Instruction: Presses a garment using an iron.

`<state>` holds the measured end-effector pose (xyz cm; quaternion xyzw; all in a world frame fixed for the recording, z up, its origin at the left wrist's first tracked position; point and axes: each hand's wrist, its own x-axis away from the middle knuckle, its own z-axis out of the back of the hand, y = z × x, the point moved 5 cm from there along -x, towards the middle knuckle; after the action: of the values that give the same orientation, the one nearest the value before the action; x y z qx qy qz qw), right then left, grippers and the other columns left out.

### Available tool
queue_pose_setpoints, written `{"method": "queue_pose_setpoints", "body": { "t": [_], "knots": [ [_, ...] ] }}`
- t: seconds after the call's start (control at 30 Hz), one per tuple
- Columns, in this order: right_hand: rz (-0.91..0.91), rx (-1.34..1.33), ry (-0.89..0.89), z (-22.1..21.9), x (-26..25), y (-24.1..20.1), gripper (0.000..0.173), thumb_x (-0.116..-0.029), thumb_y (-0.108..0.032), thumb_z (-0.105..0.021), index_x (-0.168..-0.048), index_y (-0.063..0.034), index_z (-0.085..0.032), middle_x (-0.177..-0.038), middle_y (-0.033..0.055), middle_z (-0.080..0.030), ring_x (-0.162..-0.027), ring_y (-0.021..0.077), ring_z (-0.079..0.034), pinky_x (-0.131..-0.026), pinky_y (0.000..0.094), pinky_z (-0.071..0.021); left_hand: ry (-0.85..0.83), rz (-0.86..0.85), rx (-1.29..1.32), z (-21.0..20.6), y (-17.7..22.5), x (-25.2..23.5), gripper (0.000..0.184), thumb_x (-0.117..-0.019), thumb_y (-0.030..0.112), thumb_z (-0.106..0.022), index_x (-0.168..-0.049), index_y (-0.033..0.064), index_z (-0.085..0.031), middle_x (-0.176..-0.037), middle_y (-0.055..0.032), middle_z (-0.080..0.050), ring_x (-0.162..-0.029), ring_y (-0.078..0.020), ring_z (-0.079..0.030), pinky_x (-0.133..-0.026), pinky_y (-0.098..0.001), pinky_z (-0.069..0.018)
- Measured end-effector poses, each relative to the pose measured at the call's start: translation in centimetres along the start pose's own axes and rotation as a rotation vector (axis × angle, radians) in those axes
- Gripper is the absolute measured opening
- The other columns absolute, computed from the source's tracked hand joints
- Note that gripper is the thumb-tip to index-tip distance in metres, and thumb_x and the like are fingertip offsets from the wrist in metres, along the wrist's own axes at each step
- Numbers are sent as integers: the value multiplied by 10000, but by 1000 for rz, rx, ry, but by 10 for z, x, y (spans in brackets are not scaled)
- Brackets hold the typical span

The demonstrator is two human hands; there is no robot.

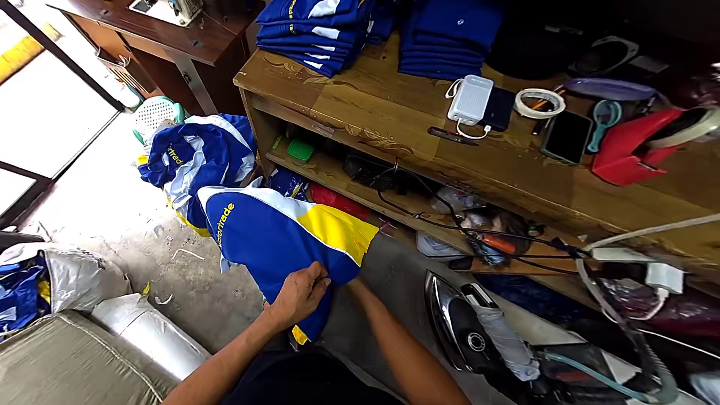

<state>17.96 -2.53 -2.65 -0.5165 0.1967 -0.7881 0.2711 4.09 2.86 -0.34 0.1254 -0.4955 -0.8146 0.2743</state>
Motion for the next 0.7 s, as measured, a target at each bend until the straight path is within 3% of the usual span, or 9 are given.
{"method": "queue_pose_setpoints", "body": {
  "t": [0.1,0.17,0.23,0.3,0.37,0.43,0.47,0.6,0.7],
  "knots": [
    [240,-442,257,37,-7,62,343,-1021,-63,-564,-1347,44,-544,-1104,172,-714,-906,213,-743,-775,382,-648,-302,113,-173,-22,-14,-6,322,-1063,278,-490,-1208,30,-637,-1090,-170,-709,-1039,-315,-699,-928,-526,-551],
    [235,-376,243,80,29,77,273,-1057,-98,-529,-1300,26,-543,-926,159,-738,-719,248,-757,-656,422,-662,-417,69,-272,-30,-10,-10,353,-1068,293,-493,-1255,45,-660,-1207,-179,-698,-1147,-341,-673,-993,-546,-522],
    [346,-59,455,129,77,87,275,-1039,-158,-558,-1237,22,-623,-931,115,-740,-725,198,-743,-648,390,-647,-274,-76,-320,-25,2,-16,326,-1066,272,-483,-1169,66,-714,-1134,-146,-722,-1085,-310,-697,-936,-507,-557],
    [439,330,676,175,113,97,394,-1019,-297,-575,-1241,18,-654,-1103,190,-711,-937,300,-720,-798,493,-606,25,-232,-486,-17,6,-33,311,-1047,299,-512,-1173,119,-733,-1207,-94,-719,-1196,-277,-651,-1023,-484,-510],
    [399,586,698,204,127,116,660,-973,-526,-562,-1336,22,-617,-1299,323,-610,-1178,525,-591,-970,677,-472,56,-203,-629,-19,-6,-55,488,-1052,458,-466,-1424,176,-610,-1527,-82,-544,-1476,-325,-422,-1197,-610,-290],
    [258,673,583,212,126,141,846,-913,-637,-605,-1417,41,-555,-1280,394,-588,-1184,616,-556,-980,757,-423,-94,-103,-705,-36,-24,-73,688,-1030,599,-402,-1591,200,-405,-1679,-88,-320,-1580,-360,-180,-1222,-707,-71],
    [172,645,507,211,123,149,840,-916,-613,-643,-1444,30,-529,-1217,386,-625,-1129,596,-605,-949,753,-448,-136,-83,-726,-43,-26,-78,742,-1012,633,-404,-1614,202,-357,-1695,-97,-278,-1586,-376,-140,-1206,-733,-33],
    [127,464,461,202,107,162,754,-951,-520,-625,-1510,-47,-445,-998,314,-690,-804,468,-700,-736,674,-534,-149,-112,-569,-38,-16,-77,726,-996,667,-429,-1599,265,-385,-1699,-70,-274,-1588,-353,-146,-1213,-716,-22],
    [197,455,492,190,107,143,689,-967,-473,-613,-1490,-45,-479,-1035,326,-689,-866,506,-694,-764,702,-513,85,-178,-362,11,-16,-67,578,-1027,539,-505,-1467,172,-580,-1604,-86,-453,-1537,-323,-321,-1234,-654,-189]
  ]
}}
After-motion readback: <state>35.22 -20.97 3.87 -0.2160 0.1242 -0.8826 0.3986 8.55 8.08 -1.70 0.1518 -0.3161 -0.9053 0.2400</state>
